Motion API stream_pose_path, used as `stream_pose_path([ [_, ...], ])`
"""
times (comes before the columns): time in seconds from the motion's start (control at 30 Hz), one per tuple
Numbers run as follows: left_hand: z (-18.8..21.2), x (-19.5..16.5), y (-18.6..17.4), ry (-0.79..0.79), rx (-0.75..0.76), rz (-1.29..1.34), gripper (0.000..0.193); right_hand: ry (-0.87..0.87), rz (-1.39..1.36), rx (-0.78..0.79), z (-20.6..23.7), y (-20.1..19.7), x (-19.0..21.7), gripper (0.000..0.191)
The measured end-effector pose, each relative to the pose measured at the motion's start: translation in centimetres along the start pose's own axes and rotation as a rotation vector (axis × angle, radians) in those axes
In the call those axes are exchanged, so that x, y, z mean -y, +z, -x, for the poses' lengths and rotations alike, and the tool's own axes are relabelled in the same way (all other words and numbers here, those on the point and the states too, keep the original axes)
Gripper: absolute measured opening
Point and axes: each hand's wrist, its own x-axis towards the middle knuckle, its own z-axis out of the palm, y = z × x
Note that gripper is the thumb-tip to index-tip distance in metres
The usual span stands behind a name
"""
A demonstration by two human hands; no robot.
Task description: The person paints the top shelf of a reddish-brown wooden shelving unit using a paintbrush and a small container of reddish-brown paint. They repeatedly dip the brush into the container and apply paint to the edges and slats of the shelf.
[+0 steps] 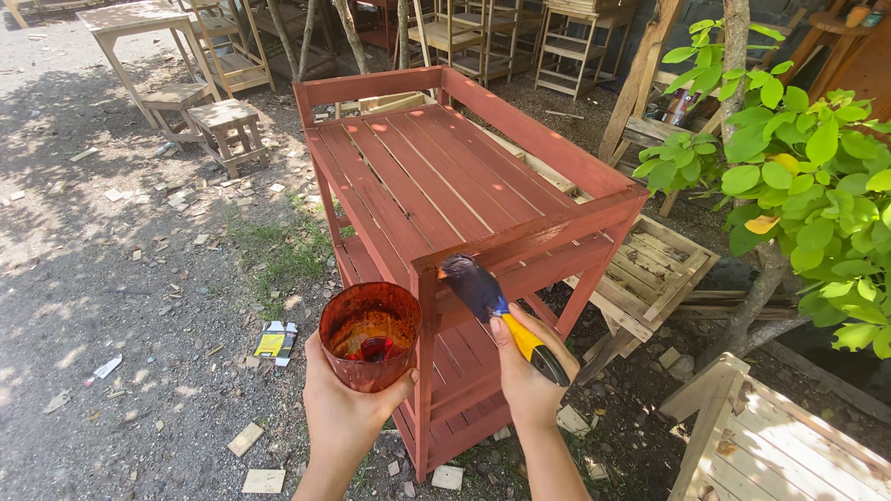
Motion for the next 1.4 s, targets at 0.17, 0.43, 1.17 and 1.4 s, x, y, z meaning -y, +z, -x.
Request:
stream_pose_path([
  [0.17, 0.1, -0.2, 0.1, 0.07, 0.013, 0.055, 0.091, 0.206, -0.014, -0.132, -0.2, -2.3, 0.1, 0.028],
  [0.43, 1.1, -0.5, 1.2, 0.05, 0.031, 0.074, 0.091, 0.003, 0.013, 0.133, -0.5, -2.1, -1.4, 0.028],
  [1.17, 1.7, -0.2, 19.7, -0.039, -0.069, 0.128, 0.101, 0.083, 0.071, 0.03, -15.2, -11.6, -17.3, 0.027],
  [1.4, 1.3, 0.3, 22.8, -0.103, 0.018, 0.136, 0.117, 0.118, 0.073, -0.048, -19.5, -14.5, -21.0, 0.028],
])
